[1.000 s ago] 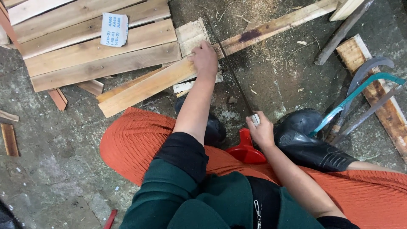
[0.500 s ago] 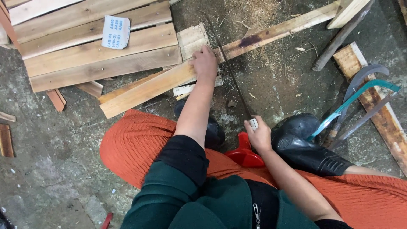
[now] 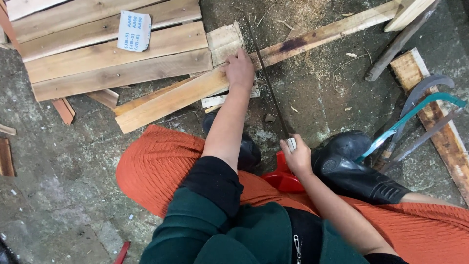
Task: The person is using a hand saw to cut through a wooden plank on the floor.
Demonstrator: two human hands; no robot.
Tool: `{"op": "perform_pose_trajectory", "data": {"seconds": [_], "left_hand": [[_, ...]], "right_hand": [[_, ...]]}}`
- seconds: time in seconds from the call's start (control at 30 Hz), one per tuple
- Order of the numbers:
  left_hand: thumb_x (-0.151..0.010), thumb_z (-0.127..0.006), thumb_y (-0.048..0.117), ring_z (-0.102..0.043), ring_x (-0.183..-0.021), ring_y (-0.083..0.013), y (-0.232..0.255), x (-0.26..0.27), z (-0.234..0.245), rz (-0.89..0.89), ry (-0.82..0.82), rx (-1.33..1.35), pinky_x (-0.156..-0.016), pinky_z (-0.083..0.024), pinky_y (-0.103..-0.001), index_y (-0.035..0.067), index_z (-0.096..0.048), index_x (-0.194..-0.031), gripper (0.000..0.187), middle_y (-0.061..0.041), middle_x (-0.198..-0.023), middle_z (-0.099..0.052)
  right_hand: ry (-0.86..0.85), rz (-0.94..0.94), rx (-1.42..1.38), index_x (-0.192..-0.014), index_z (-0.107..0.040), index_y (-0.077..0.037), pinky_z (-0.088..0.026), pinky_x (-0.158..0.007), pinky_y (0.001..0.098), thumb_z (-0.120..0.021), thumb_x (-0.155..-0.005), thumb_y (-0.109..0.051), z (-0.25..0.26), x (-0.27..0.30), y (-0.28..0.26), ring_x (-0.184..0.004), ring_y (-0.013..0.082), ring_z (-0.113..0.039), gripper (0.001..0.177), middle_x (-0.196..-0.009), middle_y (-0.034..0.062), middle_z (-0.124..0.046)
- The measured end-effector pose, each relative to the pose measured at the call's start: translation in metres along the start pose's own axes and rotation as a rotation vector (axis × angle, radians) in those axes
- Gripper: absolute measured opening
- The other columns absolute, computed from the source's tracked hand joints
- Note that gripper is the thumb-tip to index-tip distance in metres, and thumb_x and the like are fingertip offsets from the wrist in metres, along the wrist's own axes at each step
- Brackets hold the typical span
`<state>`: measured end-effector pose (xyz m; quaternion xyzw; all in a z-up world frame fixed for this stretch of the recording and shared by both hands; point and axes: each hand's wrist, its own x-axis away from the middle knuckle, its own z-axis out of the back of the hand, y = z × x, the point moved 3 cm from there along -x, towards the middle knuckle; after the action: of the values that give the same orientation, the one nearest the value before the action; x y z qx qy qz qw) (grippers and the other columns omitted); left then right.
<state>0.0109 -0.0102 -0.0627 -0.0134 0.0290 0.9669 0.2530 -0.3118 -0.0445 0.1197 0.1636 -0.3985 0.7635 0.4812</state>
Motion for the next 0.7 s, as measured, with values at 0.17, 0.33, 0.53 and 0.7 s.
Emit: {"op": "perform_pose_trajectory", "data": {"seconds": [0.17, 0.33, 0.53, 0.7], "left_hand": [[-0.095, -0.054, 0.004, -0.055, -0.101, -0.0627, 0.002, 0.005, 0.029, 0.007, -0.058, -0.042, -0.070, -0.038, -0.093, -0.007, -0.065, -0.120, 0.030, -0.021, -0.106, -0.052], [-0.095, -0.056, 0.004, -0.054, -0.105, -0.0614, 0.002, 0.010, 0.038, 0.004, -0.078, -0.099, -0.075, -0.039, -0.091, -0.007, -0.063, -0.124, 0.031, -0.023, -0.111, -0.053], [-0.096, -0.057, 0.005, -0.056, -0.102, -0.0590, 0.002, 0.006, 0.016, -0.002, -0.075, -0.140, -0.075, -0.040, -0.090, -0.005, -0.063, -0.127, 0.033, -0.022, -0.110, -0.054], [-0.096, -0.053, 0.009, -0.053, -0.100, -0.0590, 0.003, 0.012, -0.015, -0.010, -0.064, -0.106, -0.073, -0.037, -0.093, -0.001, -0.066, -0.124, 0.033, -0.015, -0.105, -0.053]], "right_hand": [[0.024, 0.013, 0.032, -0.121, -0.067, -0.015, -0.057, -0.084, 0.0532, -0.074, -0.094, -0.042, -0.011, -0.024, -0.008, -0.103, 0.0427, -0.071, 0.039, -0.101, 0.0195, -0.075], [0.145, 0.211, 0.041, -0.120, -0.065, -0.008, -0.053, -0.076, 0.0618, -0.076, -0.092, -0.040, -0.032, -0.095, -0.047, -0.095, 0.0502, -0.070, 0.043, -0.091, 0.0285, -0.072], [0.033, 0.073, 0.122, -0.126, -0.064, -0.015, -0.058, -0.080, 0.0545, -0.073, -0.093, -0.044, -0.014, -0.035, -0.035, -0.100, 0.0452, -0.072, 0.045, -0.099, 0.0234, -0.075], [0.040, 0.020, 0.073, -0.112, -0.065, -0.013, -0.054, -0.070, 0.0531, -0.077, -0.091, -0.040, -0.020, -0.018, 0.009, -0.092, 0.0449, -0.072, 0.037, -0.086, 0.0225, -0.073]]}}
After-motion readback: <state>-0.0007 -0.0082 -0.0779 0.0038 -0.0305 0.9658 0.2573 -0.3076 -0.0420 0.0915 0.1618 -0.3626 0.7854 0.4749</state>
